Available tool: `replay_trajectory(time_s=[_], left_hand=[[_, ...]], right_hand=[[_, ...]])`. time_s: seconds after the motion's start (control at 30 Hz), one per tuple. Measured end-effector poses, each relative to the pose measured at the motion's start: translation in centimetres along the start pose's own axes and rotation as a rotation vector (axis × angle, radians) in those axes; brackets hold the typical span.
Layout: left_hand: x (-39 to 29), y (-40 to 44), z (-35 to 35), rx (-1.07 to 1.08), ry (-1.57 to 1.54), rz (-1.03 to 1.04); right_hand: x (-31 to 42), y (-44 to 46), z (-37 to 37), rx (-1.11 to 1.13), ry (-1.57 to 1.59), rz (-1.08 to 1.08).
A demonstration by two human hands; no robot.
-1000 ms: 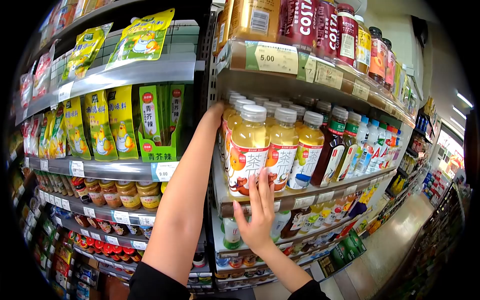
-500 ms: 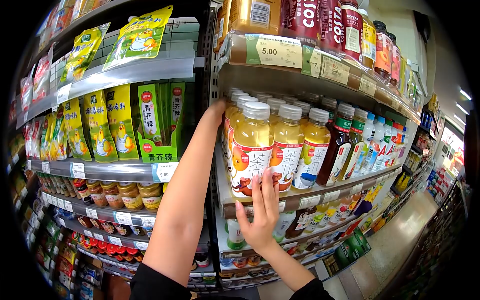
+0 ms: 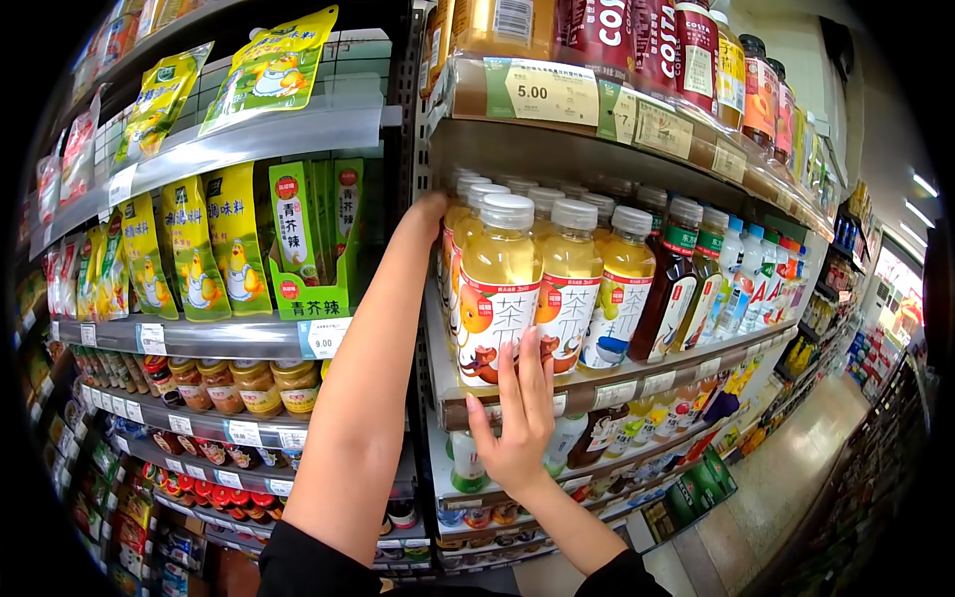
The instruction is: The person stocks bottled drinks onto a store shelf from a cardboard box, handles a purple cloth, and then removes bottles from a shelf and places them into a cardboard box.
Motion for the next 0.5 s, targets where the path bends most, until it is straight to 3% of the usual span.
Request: replay_trajectory(time_s=[0.5], left_hand=[[-0.03,0.01,-0.27,-0.023,-0.021,0.002]], right_hand=[[0.02,0.03,0.04,-0.009,-0.003,0.001]])
Point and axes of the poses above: each hand's wrist, its own y-axis towards the middle knuckle, its own z-axis out of the palm, x = y × z, the point moved 3 cm from there along y, towards the middle knuckle, and after that the axes turned 7 degrees about x, right-handed, at the moved point
